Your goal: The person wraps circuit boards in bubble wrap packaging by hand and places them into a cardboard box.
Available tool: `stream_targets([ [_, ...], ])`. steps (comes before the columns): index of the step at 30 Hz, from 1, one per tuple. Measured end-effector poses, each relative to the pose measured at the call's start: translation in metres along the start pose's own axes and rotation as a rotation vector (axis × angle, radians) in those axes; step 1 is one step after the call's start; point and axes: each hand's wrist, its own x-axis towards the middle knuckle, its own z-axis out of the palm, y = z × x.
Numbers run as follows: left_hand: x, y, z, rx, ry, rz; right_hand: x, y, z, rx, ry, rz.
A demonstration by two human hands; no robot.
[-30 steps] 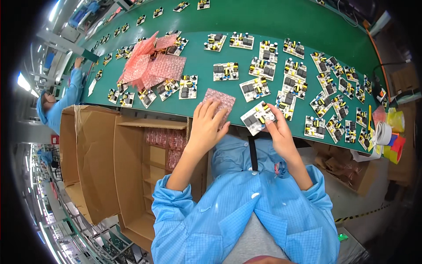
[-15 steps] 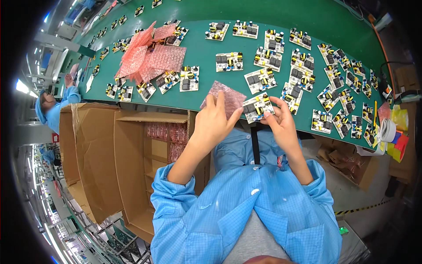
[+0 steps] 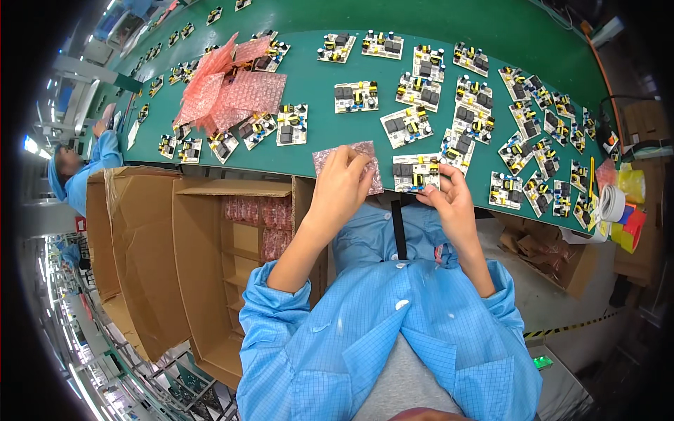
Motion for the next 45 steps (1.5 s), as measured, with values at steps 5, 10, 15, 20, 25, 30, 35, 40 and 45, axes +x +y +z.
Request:
stream_targets([
  [5, -0.001, -0.003, 0.011, -0.016, 0.025, -0.01, -0.001, -0.01, -0.012, -0.305, -0.031, 0.038],
  [10, 0.004, -0.009, 0.016, -0.064, 0.086, 0.019, -0.002, -0.01, -0.014, -0.289, -0.07, 0.066],
  [15, 0.006, -0.014, 0.015, -0.215, 0.085, -0.057, 0.002, -0.007, -0.015, -0.167, -0.011, 0.083],
  [20, 0.007, -0.011, 0.013, -0.221, 0.139, 0.003, 0.002, -0.009, -0.015, -0.157, -0.066, 0.075],
  [25, 0.005, -0.015, 0.016, -0.216, 0.162, 0.075, 0.007, -0.014, -0.017, 0.023, -0.096, 0.096],
  [30, 0.005, -0.009, 0.019, -0.223, 0.186, 0.103, 0.016, -0.013, -0.003, 0.061, -0.09, 0.044],
  [35, 0.003, -0.012, 0.023, -0.274, 0.235, 0.066, 0.013, -0.007, -0.001, 0.024, -0.099, 0.043],
  [40, 0.004, -0.003, 0.024, -0.308, 0.275, 0.053, 0.008, -0.016, -0.004, -0.112, -0.102, 0.118],
  [45, 0.003, -0.001, 0.023, -0.243, 0.329, 0.123, 0.009, -0.023, -0.005, -0.114, -0.098, 0.126],
])
